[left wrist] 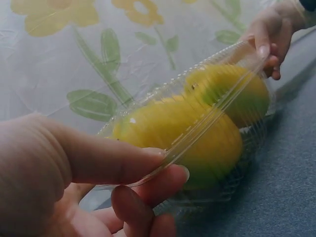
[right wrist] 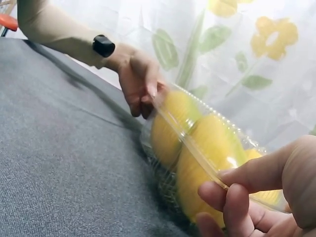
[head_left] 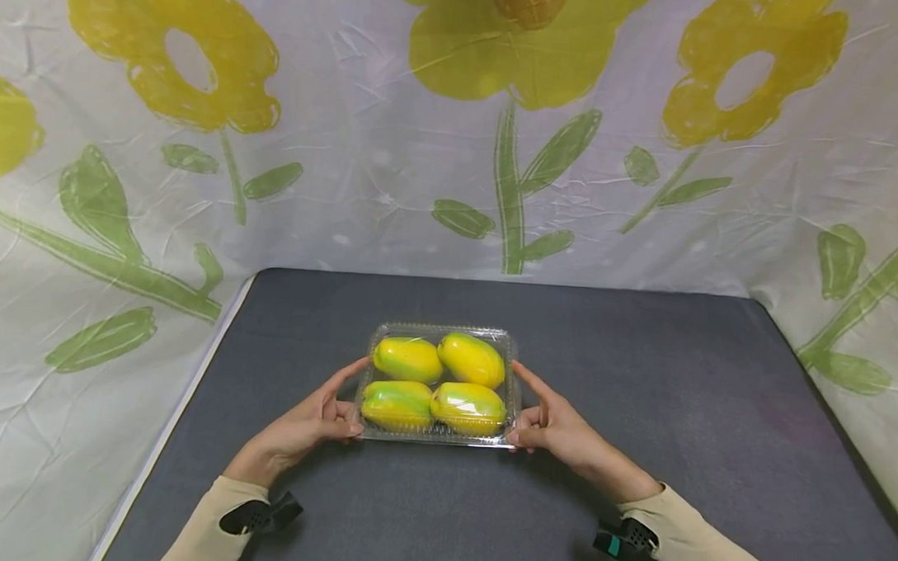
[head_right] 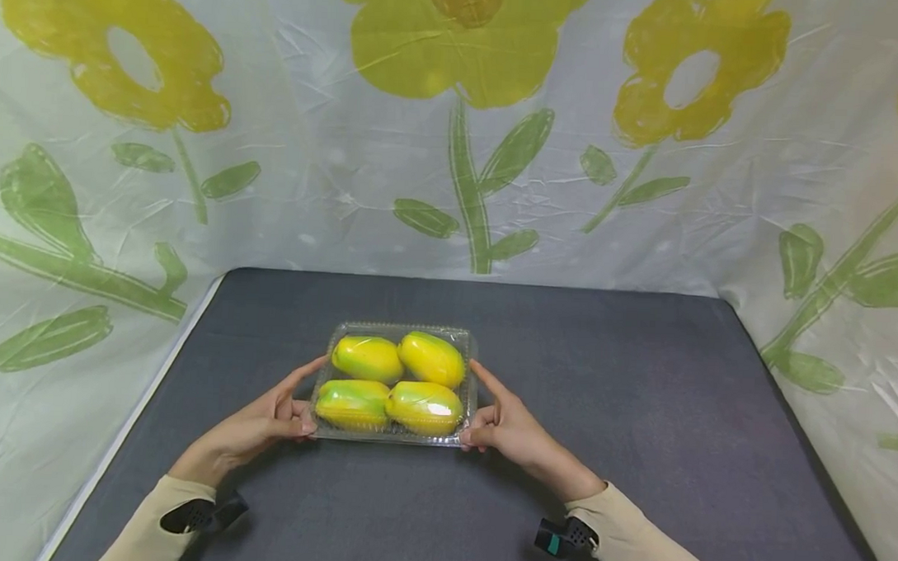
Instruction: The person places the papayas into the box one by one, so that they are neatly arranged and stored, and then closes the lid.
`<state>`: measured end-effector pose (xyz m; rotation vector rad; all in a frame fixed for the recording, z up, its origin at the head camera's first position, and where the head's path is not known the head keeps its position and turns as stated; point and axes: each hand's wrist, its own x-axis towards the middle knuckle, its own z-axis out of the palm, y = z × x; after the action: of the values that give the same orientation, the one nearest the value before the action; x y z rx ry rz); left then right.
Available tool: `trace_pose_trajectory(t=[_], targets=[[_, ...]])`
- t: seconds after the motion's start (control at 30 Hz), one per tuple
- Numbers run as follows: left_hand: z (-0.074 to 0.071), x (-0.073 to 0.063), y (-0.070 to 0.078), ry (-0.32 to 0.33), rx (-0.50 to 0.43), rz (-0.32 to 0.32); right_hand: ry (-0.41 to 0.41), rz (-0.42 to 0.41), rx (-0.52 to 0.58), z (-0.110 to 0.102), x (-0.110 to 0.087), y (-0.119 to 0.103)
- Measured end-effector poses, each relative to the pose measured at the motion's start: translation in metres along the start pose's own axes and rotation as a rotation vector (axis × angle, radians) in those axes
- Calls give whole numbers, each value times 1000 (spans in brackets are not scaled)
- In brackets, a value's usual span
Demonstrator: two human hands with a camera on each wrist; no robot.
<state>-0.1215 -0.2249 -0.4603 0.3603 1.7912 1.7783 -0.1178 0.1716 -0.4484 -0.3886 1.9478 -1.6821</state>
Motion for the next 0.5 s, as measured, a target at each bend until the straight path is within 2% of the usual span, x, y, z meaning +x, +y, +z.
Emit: trace_pose_trajectory(t=[0.27, 0.5], targets=[[-5, 1, 0, -28, 77, -37, -38, 24, -11, -4, 1, 4], [-9, 0, 2, -66, 176, 10, -61, 19, -12, -8, 0, 6]])
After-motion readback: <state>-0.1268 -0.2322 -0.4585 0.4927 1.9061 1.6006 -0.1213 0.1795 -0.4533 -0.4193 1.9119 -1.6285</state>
